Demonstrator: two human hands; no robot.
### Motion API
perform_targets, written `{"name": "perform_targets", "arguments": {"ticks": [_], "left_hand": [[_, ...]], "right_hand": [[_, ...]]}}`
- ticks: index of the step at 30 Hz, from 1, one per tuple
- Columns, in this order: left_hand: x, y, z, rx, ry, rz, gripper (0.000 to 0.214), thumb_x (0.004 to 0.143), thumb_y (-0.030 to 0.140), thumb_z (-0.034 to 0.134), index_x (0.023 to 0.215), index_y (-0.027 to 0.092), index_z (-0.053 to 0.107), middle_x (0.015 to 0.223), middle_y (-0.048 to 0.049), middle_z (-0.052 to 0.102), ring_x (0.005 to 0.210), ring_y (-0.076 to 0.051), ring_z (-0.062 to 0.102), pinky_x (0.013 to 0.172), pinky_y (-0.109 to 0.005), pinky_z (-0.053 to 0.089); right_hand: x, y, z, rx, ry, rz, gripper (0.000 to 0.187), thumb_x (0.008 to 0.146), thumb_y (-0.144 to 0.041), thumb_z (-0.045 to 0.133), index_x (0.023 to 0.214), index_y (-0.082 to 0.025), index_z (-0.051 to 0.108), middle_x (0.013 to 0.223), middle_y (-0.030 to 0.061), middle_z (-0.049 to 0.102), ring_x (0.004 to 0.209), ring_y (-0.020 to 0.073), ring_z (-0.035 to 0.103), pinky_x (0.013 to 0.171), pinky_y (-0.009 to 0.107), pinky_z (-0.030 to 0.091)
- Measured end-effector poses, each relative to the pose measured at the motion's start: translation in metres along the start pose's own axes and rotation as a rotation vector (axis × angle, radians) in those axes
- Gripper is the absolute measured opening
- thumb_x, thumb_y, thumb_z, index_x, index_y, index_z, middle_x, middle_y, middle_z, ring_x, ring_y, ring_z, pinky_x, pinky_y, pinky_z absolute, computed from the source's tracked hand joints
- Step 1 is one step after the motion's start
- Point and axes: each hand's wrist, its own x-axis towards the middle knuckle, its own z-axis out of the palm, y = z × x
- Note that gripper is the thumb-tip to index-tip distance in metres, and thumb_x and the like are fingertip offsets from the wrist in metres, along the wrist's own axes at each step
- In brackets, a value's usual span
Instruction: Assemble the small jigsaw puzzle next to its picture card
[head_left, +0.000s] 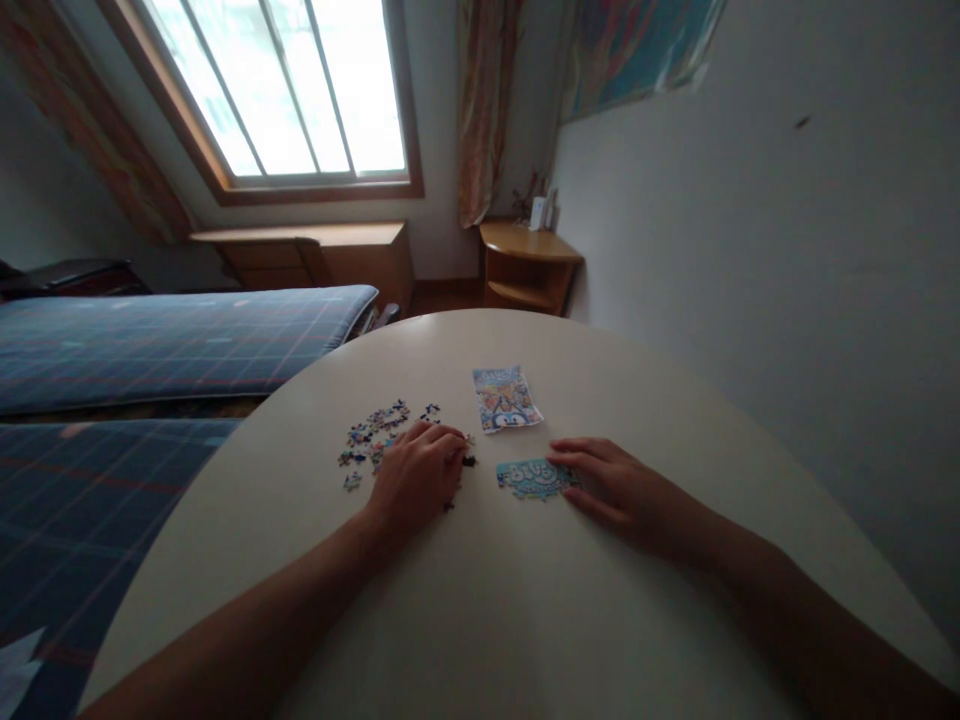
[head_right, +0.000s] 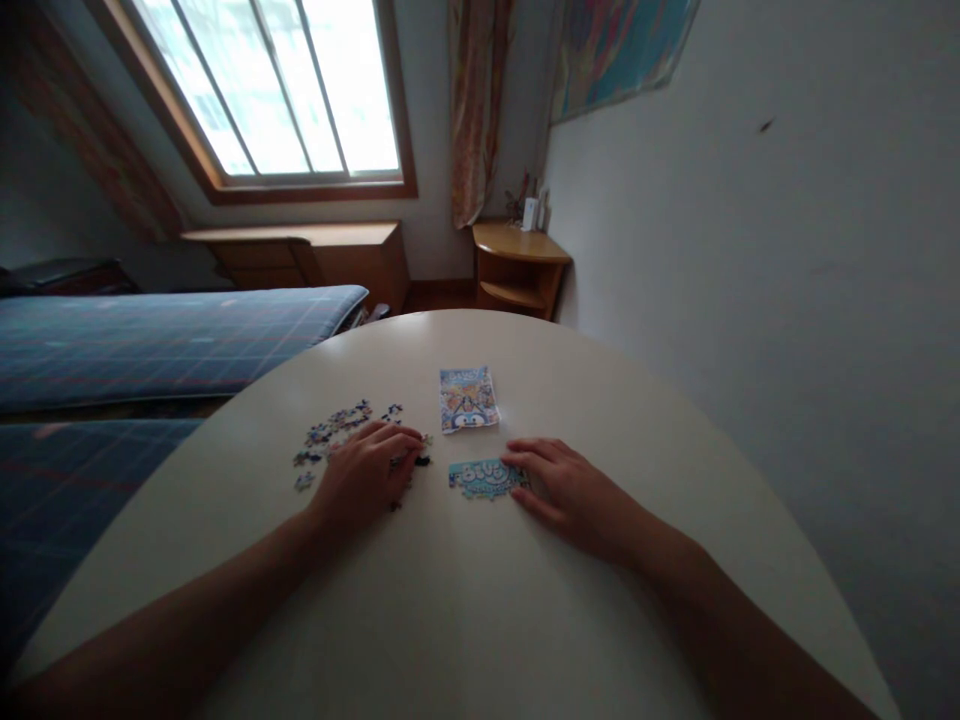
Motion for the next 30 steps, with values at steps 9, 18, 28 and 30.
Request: {"name": "perform_targets", "arguments": {"ticks": [9, 18, 28, 30], "left_hand": [[0.003, -0.007, 0.001, 0.058, 0.033, -0.068, 0.01, 0.093, 0.027, 0.061, 0.087, 0.022, 0.068, 0.088, -0.0012, 0.074, 0.089, -0.023, 0.066, 0.082, -0.034, 0.051], [0.003, -0.021, -0.001, 0.062, 0.047, -0.208, 0.01, 0.091, 0.028, 0.061, 0.088, 0.023, 0.069, 0.09, -0.003, 0.073, 0.092, -0.023, 0.066, 0.086, -0.035, 0.05], [0.001, -0.028, -0.017, 0.014, 0.034, -0.346, 0.015, 0.094, 0.028, 0.056, 0.1, 0.025, 0.069, 0.098, -0.0034, 0.074, 0.091, -0.023, 0.068, 0.08, -0.033, 0.05], [0.0, -0.03, -0.026, 0.04, 0.004, -0.351, 0.014, 0.093, 0.027, 0.057, 0.1, 0.025, 0.069, 0.099, -0.0035, 0.073, 0.093, -0.023, 0.067, 0.079, -0.033, 0.05]], "right_hand": [[0.001, -0.003, -0.003, 0.009, -0.017, 0.004, 0.039, 0.095, -0.034, 0.052, 0.13, -0.019, 0.059, 0.136, 0.0152, 0.057, 0.127, 0.0279, 0.052, 0.107, 0.049, 0.044], [0.003, -0.005, -0.004, -0.003, -0.024, 0.008, 0.038, 0.094, -0.034, 0.053, 0.129, -0.02, 0.059, 0.136, 0.0152, 0.057, 0.127, 0.0286, 0.052, 0.107, 0.05, 0.044], [0.004, -0.004, -0.004, -0.02, -0.019, 0.002, 0.036, 0.094, -0.034, 0.052, 0.127, -0.022, 0.06, 0.134, 0.0142, 0.058, 0.124, 0.0295, 0.054, 0.104, 0.054, 0.046], [0.003, -0.003, -0.004, -0.03, -0.025, 0.004, 0.037, 0.095, -0.035, 0.051, 0.128, -0.022, 0.059, 0.135, 0.0146, 0.057, 0.124, 0.0295, 0.053, 0.104, 0.054, 0.046]]}}
